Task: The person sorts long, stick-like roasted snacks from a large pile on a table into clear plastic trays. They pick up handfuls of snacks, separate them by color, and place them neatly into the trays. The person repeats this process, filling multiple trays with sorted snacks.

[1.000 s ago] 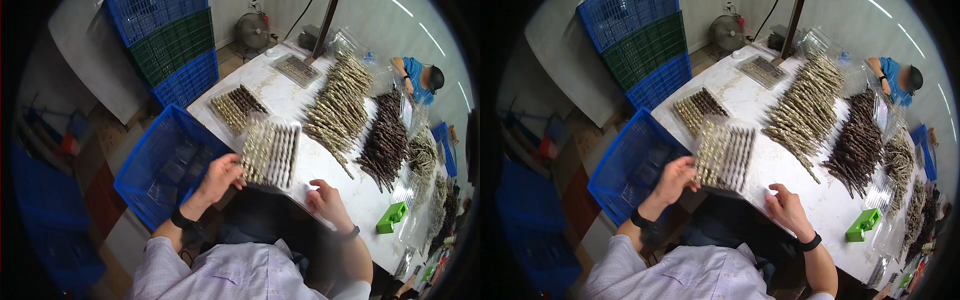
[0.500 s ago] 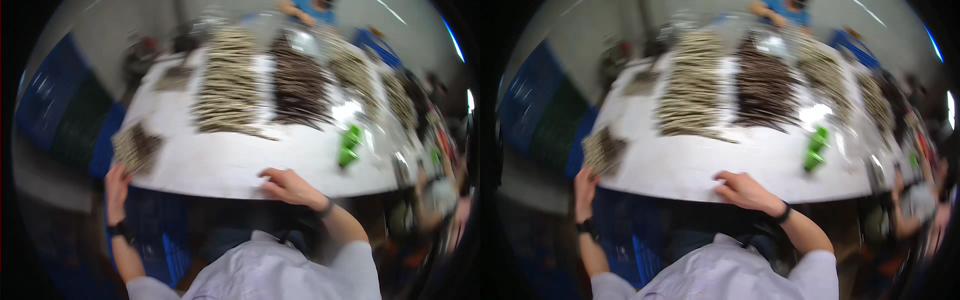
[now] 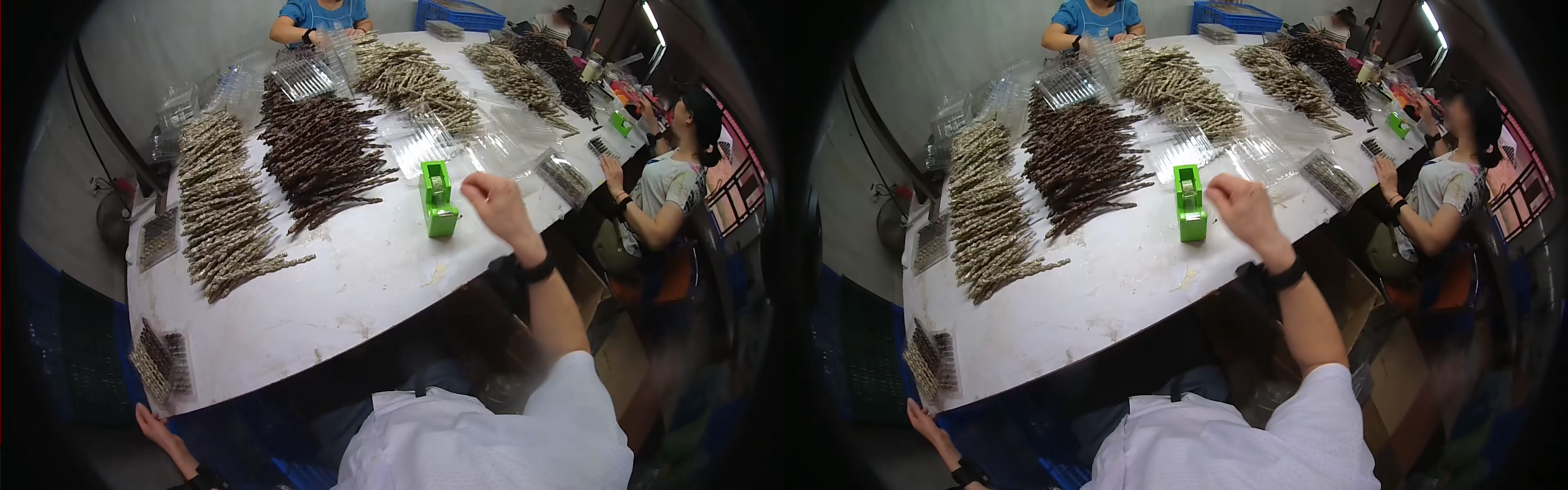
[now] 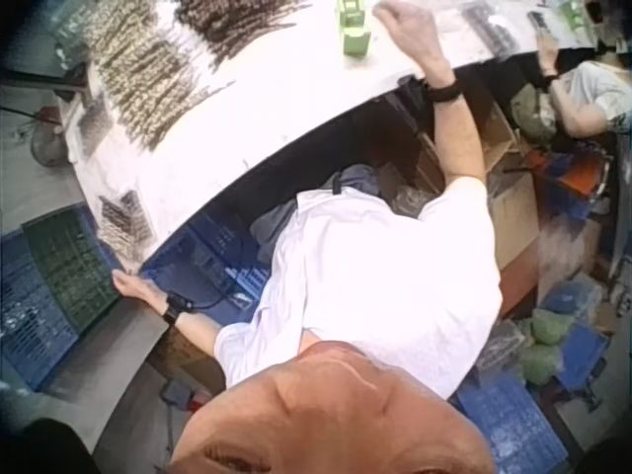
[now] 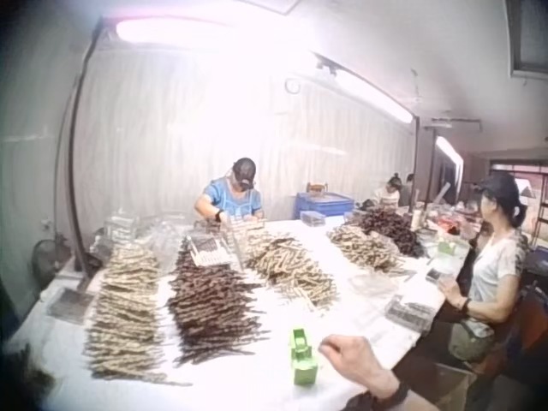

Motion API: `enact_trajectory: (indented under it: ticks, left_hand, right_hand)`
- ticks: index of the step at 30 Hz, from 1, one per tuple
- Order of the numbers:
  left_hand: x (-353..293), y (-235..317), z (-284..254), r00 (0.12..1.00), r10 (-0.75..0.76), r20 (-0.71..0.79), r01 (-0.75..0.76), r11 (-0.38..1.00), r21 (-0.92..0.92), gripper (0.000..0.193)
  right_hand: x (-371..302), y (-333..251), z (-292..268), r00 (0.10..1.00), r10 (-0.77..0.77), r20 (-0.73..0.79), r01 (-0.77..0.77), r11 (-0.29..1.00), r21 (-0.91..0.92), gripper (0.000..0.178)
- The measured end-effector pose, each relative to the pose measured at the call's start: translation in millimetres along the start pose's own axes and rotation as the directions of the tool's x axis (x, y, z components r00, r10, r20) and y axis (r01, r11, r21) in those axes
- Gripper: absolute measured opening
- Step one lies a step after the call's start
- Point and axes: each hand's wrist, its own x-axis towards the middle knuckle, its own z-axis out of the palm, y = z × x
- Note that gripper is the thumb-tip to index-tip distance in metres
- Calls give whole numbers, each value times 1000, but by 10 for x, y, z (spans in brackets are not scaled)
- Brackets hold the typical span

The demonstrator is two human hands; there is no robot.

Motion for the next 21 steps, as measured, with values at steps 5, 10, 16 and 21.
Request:
enact_trajectory:
  ticks: [5, 10, 16, 21]
  left_hand:
    - [-444, 352, 173, 923, 338, -185, -351, 936, -37, 33]
    - [-975, 685, 321, 726, 688, -19, -687, 726, 44, 25]
    - [-1999, 1388, 557, 536, 822, 195, -844, 518, 137, 24]
    - [-2926, 2064, 1185, -60, 982, 179, -966, -12, -258, 19]
  right_hand:
    - [343, 785, -204, 991, 83, 108, 22, 684, -729, 17]
    - [405, 1469, -95, 941, 319, 110, -105, 587, -802, 17]
    - [482, 605, -369, 976, -216, -22, 159, 779, -606, 17]
    - [5, -1069, 41, 696, -492, 523, 667, 712, -219, 10]
